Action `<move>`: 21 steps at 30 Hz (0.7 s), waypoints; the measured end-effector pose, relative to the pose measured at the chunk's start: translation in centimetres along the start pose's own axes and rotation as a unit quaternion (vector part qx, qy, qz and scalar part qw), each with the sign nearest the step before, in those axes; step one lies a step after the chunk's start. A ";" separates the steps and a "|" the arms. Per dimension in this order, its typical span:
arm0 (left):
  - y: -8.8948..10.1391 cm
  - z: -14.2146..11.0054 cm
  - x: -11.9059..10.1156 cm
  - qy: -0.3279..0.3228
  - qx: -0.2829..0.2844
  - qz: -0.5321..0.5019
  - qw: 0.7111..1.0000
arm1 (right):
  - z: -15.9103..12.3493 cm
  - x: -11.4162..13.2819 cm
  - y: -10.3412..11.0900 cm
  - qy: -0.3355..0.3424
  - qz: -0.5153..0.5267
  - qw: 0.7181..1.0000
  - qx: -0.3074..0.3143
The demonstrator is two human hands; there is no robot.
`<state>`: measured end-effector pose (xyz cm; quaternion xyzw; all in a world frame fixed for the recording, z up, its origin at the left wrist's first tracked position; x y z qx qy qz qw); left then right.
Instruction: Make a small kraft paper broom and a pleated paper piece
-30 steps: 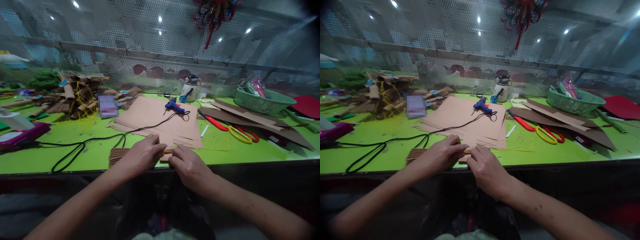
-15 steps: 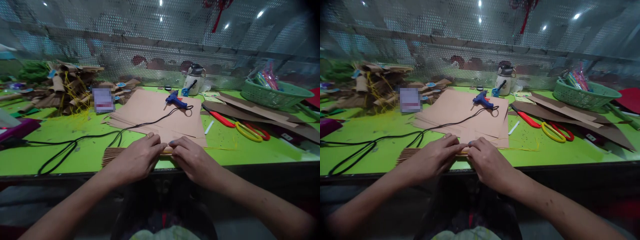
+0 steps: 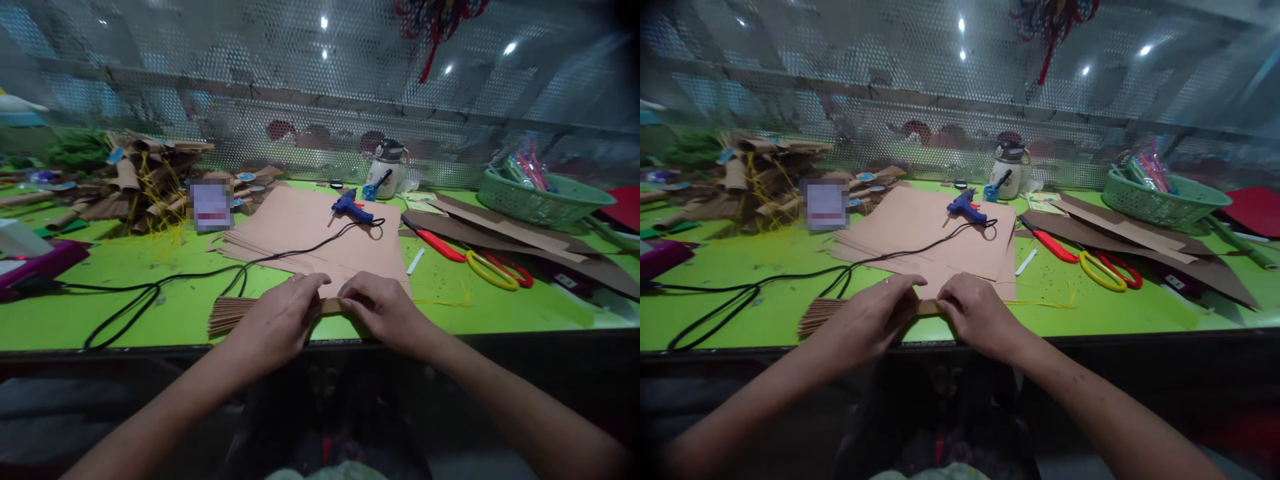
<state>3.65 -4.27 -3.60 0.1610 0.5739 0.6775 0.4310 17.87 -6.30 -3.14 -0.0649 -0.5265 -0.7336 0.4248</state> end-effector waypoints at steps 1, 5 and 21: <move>0.0 -0.1 0.0 0.007 -0.006 -0.006 1.000 | 0.1 -0.3 0.0 -0.017 0.003 1.000 -0.002; 0.2 -0.2 -0.4 0.014 -0.009 -0.007 1.000 | 0.4 -0.9 -0.2 -0.058 0.008 0.998 -0.016; -0.6 -0.1 -1.0 -0.051 -0.038 0.065 0.996 | 1.6 -2.3 -1.0 -0.146 0.088 0.985 0.004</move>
Point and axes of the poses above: each hand's wrist, its own z-axis towards the middle knuckle, its own y-axis out of the back of the hand, x = y × z, the point moved 6 cm from there along z, towards the middle knuckle, and after that the axes turned 3 degrees about z, right-handed, at the moved point
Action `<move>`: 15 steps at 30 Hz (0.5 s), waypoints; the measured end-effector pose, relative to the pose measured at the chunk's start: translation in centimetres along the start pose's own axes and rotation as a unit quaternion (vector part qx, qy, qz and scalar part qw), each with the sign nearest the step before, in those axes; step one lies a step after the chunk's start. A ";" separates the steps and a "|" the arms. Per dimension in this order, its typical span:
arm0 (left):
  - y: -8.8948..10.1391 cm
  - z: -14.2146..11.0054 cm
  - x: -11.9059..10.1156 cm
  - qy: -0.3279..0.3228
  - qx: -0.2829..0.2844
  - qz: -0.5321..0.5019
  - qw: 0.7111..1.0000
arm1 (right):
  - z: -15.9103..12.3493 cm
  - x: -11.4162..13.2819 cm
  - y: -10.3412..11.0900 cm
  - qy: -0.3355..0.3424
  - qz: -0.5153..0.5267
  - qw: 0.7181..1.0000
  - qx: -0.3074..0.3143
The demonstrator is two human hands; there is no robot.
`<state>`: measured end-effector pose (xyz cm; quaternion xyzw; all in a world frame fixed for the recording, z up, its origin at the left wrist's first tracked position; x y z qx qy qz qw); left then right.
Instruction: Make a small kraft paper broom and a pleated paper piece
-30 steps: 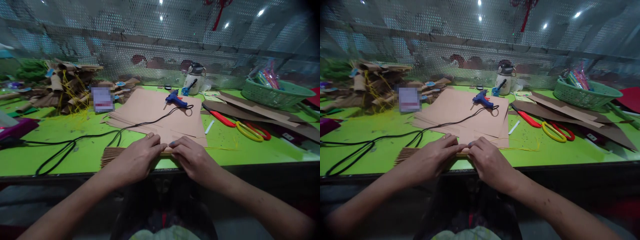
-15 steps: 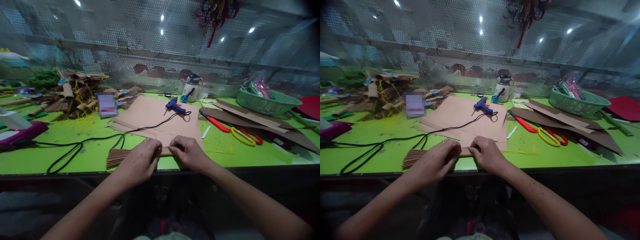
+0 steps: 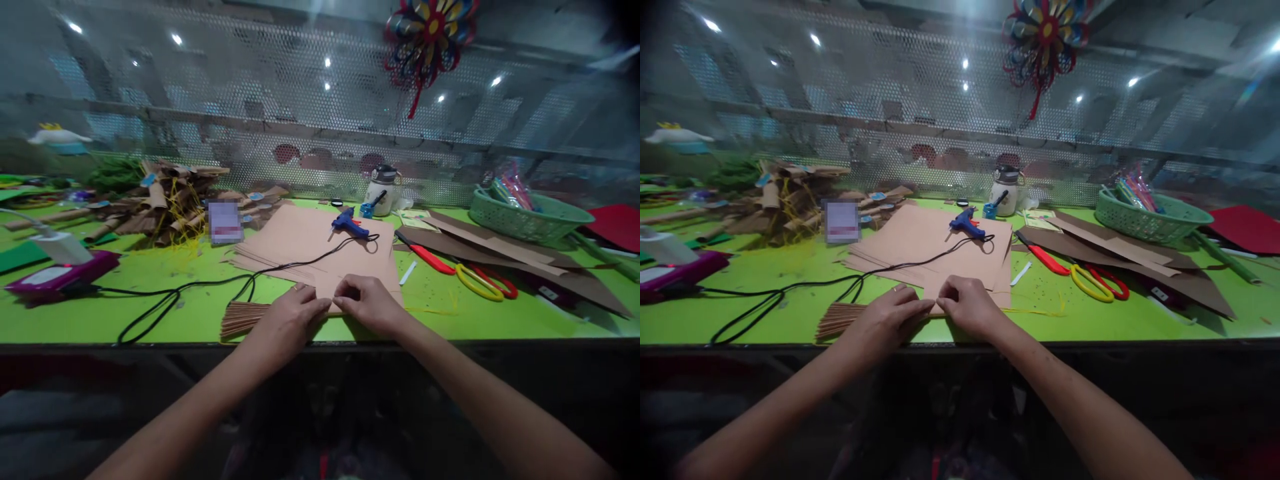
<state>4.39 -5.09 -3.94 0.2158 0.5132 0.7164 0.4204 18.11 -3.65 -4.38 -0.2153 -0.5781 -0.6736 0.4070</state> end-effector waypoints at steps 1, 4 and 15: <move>0.0 0.0 0.0 0.002 -0.004 0.000 1.000 | -0.1 0.0 0.1 0.006 -0.003 1.000 -0.004; 0.1 0.1 0.0 0.014 -0.016 -0.001 1.000 | -0.9 0.3 0.7 0.060 -0.012 0.998 -0.023; 0.1 0.1 0.1 0.039 0.004 -0.014 0.999 | -2.6 0.9 0.8 0.211 -0.131 0.969 0.015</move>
Point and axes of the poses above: each hand's wrist, its own z-axis towards the middle knuckle, its own y-axis out of the back of the hand, x = y × z, the point moved 6 cm from there along z, towards the middle knuckle, and after that the axes turned 3 degrees about z, right-handed, at the moved point
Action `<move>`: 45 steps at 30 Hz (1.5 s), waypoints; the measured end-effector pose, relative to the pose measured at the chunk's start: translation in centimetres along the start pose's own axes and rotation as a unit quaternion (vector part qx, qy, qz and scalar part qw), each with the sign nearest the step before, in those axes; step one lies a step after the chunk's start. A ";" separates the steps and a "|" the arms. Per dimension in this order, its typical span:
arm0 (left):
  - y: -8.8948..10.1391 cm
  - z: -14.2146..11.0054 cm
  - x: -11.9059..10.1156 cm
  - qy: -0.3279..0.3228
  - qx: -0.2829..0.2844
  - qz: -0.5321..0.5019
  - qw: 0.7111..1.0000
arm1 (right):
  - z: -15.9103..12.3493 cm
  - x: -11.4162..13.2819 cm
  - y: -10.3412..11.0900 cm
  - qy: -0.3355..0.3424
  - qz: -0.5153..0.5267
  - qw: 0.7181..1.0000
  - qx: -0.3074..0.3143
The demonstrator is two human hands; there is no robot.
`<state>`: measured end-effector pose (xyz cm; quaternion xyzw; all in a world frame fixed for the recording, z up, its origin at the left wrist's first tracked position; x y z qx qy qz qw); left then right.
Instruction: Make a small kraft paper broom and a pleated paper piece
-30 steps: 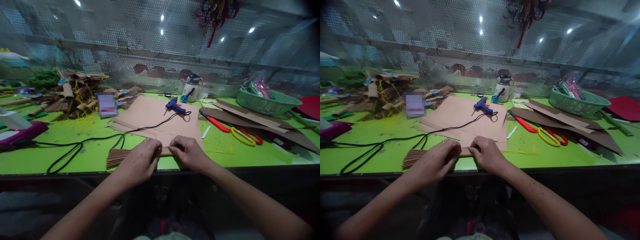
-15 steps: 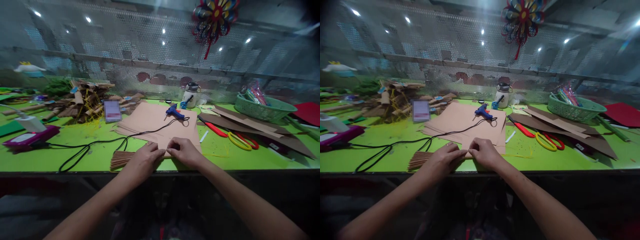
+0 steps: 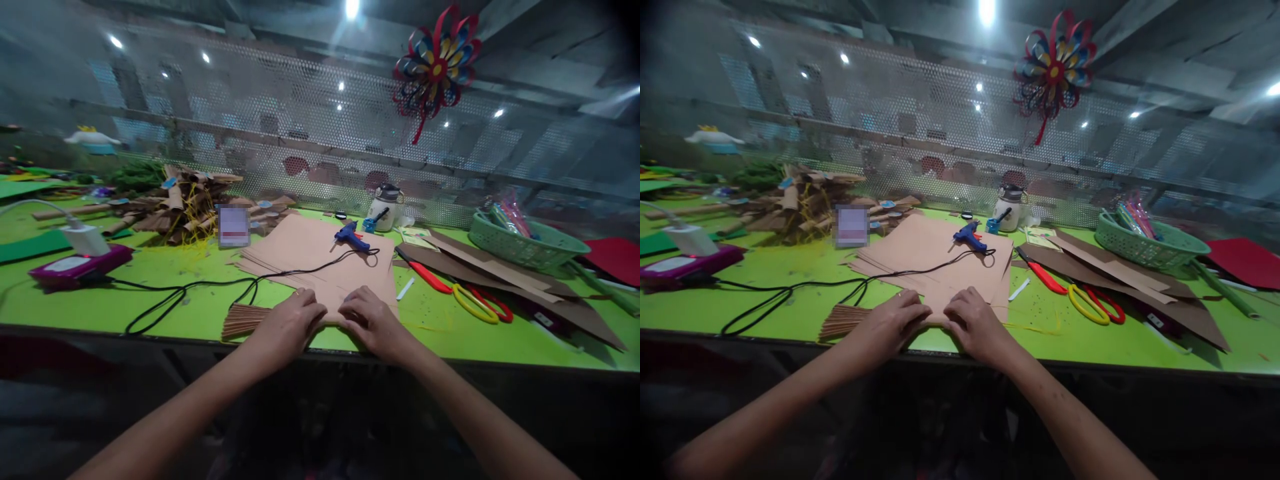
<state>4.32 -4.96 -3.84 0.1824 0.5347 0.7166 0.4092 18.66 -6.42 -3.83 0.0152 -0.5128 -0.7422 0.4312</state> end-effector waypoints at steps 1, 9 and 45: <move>0.1 0.0 0.0 0.004 -0.001 -0.001 1.000 | 0.2 0.0 -0.1 0.000 -0.003 1.000 0.011; -0.1 0.4 0.2 0.037 0.027 0.001 0.999 | 1.0 -0.5 -0.1 0.001 -0.002 0.994 0.108; -0.4 0.8 -0.7 0.027 0.011 0.174 0.984 | 3.3 -1.8 -0.2 0.050 0.067 0.983 0.165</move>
Point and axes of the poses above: each hand's wrist, its own z-axis towards the middle knuckle, its own y-axis out of the back of the hand, x = y × z, the point moved 6 cm from there along z, towards the middle knuckle, and after that the axes turned 3 degrees about z, right-handed, at the moved point
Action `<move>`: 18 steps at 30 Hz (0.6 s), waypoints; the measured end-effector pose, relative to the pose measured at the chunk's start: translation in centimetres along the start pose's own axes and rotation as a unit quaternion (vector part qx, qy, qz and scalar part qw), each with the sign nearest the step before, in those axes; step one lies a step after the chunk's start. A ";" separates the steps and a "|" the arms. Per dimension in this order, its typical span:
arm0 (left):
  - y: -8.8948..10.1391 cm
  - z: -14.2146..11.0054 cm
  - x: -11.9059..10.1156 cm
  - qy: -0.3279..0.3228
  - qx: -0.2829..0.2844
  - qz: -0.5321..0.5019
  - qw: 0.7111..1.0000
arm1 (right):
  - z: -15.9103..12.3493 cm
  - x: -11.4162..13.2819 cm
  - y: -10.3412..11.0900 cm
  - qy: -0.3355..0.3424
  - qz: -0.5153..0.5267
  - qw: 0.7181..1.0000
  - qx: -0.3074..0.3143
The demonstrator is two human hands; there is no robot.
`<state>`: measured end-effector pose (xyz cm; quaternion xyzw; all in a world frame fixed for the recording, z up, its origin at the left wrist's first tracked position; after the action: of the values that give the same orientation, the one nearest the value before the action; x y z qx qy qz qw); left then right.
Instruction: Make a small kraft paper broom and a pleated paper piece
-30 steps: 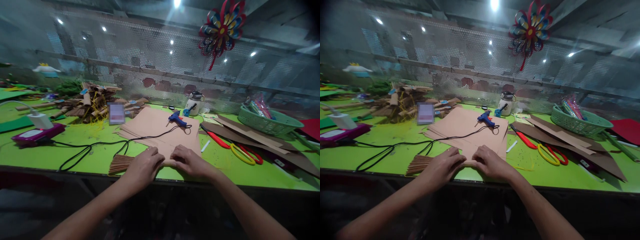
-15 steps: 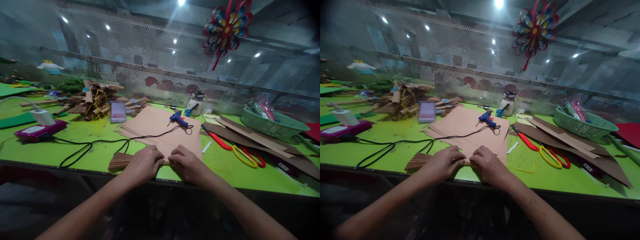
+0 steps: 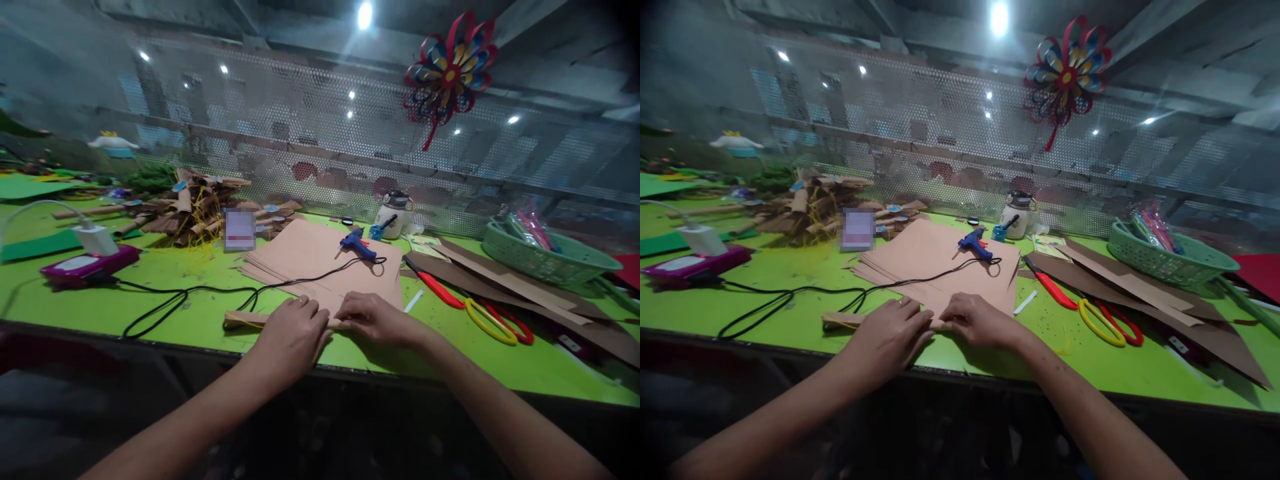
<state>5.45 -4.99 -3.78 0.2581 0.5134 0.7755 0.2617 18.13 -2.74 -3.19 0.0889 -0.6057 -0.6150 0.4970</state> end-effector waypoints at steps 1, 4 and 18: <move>-0.1 -0.1 0.0 -0.001 0.003 0.004 1.000 | 0.1 -0.1 0.0 -0.004 0.008 1.000 0.008; -0.4 0.0 0.0 0.004 0.015 0.013 1.000 | 0.0 -0.3 -0.1 -0.020 0.023 0.999 0.015; -0.8 1.1 2.0 0.020 0.006 -0.096 0.995 | -1.0 1.1 -0.8 -0.019 -0.180 0.981 -0.074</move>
<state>4.86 -2.66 -3.86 0.1932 0.5457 0.7487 0.3230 17.94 -4.39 -3.54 0.1477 -0.5418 -0.7391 0.3720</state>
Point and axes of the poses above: each hand's wrist, its own z-axis towards the middle knuckle, its own y-axis out of the back of the hand, x = y × z, the point moved 6 cm from there along z, towards the middle knuckle, and after that the axes turned 3 degrees about z, right-handed, at the moved point
